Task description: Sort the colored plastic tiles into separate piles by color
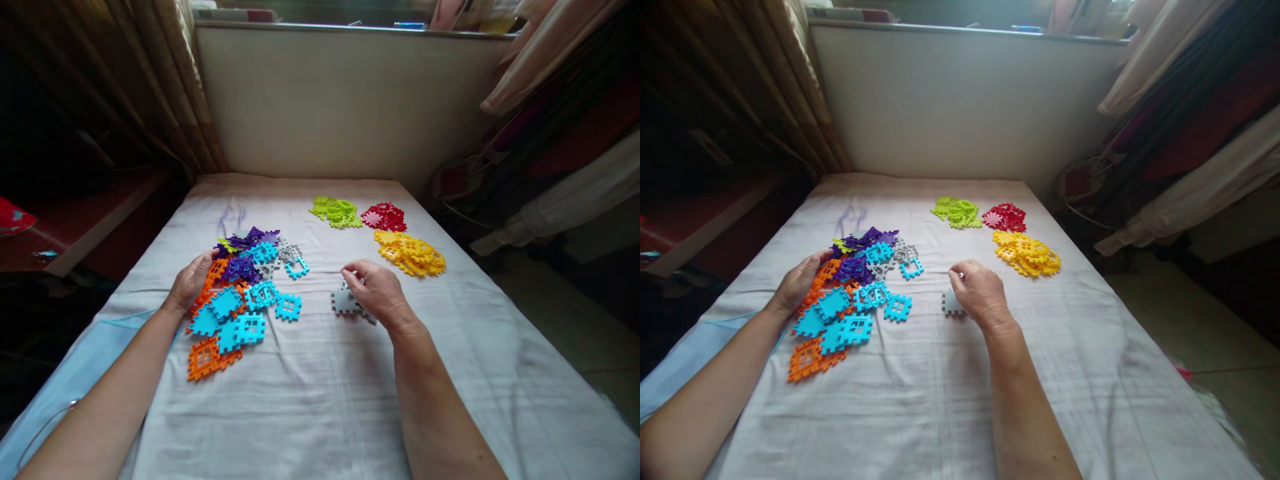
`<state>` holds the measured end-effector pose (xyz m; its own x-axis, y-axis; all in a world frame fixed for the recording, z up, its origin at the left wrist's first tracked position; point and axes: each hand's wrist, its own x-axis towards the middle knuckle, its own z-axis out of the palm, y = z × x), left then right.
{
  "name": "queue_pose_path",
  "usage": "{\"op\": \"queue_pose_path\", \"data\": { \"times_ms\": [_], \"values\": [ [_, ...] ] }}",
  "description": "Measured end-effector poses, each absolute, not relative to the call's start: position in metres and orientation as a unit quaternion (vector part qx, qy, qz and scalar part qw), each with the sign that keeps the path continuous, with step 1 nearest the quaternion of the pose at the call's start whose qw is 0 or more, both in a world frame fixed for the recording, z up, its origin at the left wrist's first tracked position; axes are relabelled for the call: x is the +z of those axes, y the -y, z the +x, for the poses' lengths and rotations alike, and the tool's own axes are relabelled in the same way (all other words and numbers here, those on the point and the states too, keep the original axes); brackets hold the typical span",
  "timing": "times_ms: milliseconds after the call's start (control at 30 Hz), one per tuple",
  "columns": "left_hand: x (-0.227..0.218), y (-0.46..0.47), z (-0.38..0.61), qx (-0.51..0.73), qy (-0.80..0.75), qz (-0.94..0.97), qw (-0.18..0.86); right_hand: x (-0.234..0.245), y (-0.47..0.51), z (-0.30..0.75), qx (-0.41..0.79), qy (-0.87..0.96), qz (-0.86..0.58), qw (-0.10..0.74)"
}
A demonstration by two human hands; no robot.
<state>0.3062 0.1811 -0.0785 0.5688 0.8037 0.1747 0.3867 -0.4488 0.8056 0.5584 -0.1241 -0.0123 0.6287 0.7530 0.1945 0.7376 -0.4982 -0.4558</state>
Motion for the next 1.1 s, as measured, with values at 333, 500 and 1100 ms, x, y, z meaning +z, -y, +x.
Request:
{"op": "queue_pose_path", "data": {
  "times_ms": [333, 500, 1100],
  "values": [
    [-0.067, -0.167, 0.307, 0.255, -0.366, 0.819, 0.361, -0.047, 0.086, 0.505, 0.100, 0.554, -0.783, 0.265],
    [-0.065, -0.172, 0.306, 0.231, -0.354, 0.815, 0.396, -0.066, 0.082, 0.504, 0.079, 0.534, -0.779, 0.319],
    [-0.061, -0.173, 0.273, 0.323, -0.349, 0.707, 0.524, -0.074, 0.079, 0.501, 0.045, 0.537, -0.778, 0.322]
  ]
}}
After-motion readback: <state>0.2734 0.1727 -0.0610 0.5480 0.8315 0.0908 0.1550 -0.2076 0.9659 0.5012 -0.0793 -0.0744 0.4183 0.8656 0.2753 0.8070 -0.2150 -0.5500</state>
